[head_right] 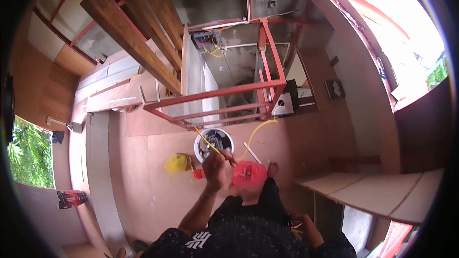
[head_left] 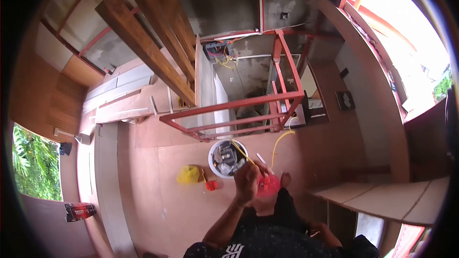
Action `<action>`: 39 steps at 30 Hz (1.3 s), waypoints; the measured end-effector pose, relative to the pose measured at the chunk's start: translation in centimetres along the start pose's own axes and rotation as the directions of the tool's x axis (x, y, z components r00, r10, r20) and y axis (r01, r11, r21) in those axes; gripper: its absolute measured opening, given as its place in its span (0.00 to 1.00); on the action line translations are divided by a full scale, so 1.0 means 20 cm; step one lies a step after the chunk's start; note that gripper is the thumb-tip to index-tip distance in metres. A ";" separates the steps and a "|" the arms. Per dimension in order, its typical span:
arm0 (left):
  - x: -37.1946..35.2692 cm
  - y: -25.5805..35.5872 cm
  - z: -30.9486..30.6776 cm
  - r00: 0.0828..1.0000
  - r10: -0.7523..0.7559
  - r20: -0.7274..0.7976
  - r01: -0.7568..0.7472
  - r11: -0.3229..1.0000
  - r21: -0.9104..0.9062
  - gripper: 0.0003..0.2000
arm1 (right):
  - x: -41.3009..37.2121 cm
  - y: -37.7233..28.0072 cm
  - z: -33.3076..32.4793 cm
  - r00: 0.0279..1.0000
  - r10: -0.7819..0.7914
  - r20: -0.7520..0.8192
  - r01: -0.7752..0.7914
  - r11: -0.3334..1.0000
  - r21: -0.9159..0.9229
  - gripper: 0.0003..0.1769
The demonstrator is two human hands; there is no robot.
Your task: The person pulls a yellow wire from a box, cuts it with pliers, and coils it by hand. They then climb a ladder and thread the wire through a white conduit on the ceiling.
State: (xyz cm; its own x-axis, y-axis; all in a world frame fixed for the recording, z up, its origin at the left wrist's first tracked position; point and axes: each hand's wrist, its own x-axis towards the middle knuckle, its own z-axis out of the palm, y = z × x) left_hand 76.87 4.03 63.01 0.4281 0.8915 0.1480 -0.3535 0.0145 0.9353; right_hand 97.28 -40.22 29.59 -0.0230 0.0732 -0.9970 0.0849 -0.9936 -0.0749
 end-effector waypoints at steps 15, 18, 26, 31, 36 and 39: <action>0.54 0.57 -0.05 0.918 0.393 0.058 -0.382 0.912 -0.149 0.12 | -0.57 -0.52 0.25 0.296 -0.879 -0.375 0.781 0.448 -0.434 0.17; 0.58 0.59 0.00 0.927 0.364 0.087 -0.355 0.930 -0.098 0.12 | -0.56 -0.59 0.27 0.468 -0.740 -0.483 0.541 0.672 -0.507 0.18; 0.65 0.50 0.21 0.942 0.300 0.151 -0.298 0.954 -0.032 0.13 | -0.53 -0.62 0.33 0.205 -0.751 -0.627 0.974 0.223 0.051 0.43; 0.71 0.45 0.33 0.922 0.312 0.230 -0.318 0.948 -0.010 0.13 | -0.38 -0.55 0.15 0.444 -0.810 -0.384 0.896 0.408 0.177 0.37; 0.75 0.39 0.45 0.930 0.277 0.241 -0.283 0.959 -0.011 0.13 | -0.19 -0.47 0.18 0.634 -0.388 -0.669 0.575 0.815 0.072 0.14; 0.82 0.32 0.53 0.926 0.289 0.244 -0.290 0.957 -0.033 0.14 | 0.02 -0.28 0.19 0.495 -0.519 -0.697 0.801 0.583 0.135 0.16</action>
State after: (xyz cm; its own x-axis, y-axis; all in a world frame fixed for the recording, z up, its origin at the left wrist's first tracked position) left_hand 90.33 13.94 74.80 0.4974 0.7189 0.4855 -0.4893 -0.2296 0.8413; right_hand 93.03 -34.92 29.65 0.6392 0.6118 -0.4661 -0.1032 -0.5323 -0.8402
